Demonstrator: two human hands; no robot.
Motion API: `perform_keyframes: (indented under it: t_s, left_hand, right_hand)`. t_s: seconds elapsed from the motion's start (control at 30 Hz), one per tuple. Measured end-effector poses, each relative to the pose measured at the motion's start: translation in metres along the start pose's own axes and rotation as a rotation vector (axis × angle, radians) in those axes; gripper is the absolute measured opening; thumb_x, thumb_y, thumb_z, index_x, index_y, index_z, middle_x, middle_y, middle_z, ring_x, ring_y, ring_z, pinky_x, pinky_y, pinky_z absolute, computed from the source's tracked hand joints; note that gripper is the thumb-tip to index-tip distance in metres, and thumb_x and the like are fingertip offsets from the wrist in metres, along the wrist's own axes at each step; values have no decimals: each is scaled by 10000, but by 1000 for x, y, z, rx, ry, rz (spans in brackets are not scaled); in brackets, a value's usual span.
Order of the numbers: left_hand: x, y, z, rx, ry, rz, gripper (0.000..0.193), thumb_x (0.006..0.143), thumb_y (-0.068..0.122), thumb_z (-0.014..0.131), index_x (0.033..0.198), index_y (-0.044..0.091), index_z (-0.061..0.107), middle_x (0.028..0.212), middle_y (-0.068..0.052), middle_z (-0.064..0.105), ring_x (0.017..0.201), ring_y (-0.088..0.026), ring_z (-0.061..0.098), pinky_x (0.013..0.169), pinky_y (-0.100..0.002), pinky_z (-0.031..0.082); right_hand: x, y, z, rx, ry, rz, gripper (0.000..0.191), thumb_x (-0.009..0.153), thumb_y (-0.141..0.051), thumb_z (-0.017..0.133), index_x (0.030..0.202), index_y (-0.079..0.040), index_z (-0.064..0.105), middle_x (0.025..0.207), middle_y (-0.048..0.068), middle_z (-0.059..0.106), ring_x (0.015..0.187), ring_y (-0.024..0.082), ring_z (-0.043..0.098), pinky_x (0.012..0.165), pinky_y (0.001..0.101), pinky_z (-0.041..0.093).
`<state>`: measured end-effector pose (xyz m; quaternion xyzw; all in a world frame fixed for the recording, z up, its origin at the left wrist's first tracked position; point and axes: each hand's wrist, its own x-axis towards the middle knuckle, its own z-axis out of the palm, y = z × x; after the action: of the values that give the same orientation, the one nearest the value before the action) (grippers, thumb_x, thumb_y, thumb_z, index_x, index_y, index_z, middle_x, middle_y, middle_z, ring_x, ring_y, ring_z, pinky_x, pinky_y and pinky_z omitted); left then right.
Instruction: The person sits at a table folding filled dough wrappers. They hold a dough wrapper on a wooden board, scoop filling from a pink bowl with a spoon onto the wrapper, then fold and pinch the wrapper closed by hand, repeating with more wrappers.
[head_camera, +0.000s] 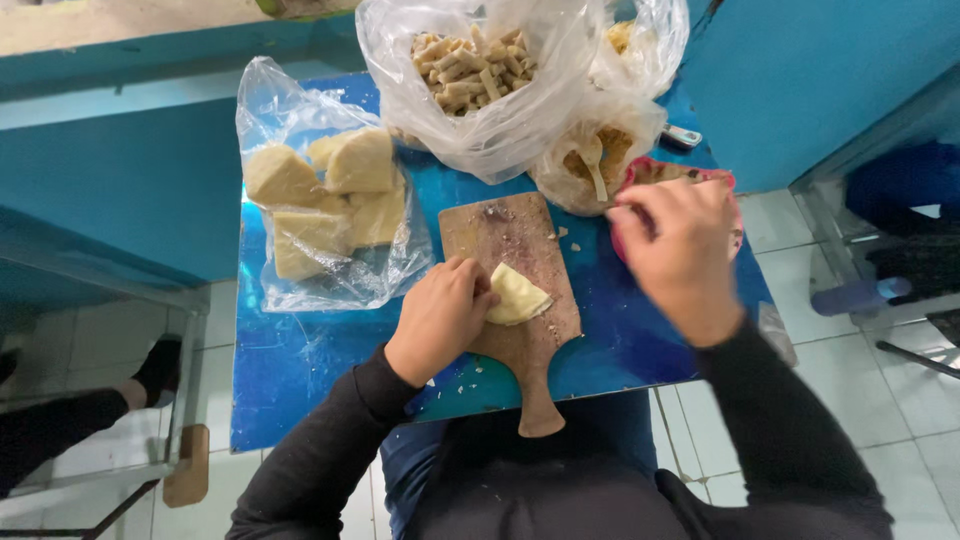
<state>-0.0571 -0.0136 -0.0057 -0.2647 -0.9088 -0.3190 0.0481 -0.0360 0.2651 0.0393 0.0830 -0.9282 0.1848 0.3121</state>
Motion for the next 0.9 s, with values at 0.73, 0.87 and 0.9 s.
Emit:
perform_keyframes:
  t_s: [0.73,0.87,0.9]
  left_hand:
    - [1,8,-4,17,16,-57,212,792,209,788,839,84,624,894,-86,636,902,-321,640,739,-426,512]
    - [0,9,-3,15,15,-58,207,780,198,794,837,86,629,888,-89,631,902,-323,637,738,-430,512]
    - [0,9,-3,8,24,-48,204,774,193,794,833,88,630,889,-90,630,901,-322,637,742,-428,514]
  right_hand:
    - [0,87,14,-387,-620,-127,483,733,-104,673,1059,-426,824,1072,91,593,1105,379,426,855,505,286]
    - [0,90,9,-392,-662,-105,405,738,-102,670,950,-401,842,1086,40,610,1125,347,433,879,492,284]
    - [0,91,7,-381,-643,-115,411,743,-90,659,943,-398,844,1092,42,611,1119,343,435,884,489,282]
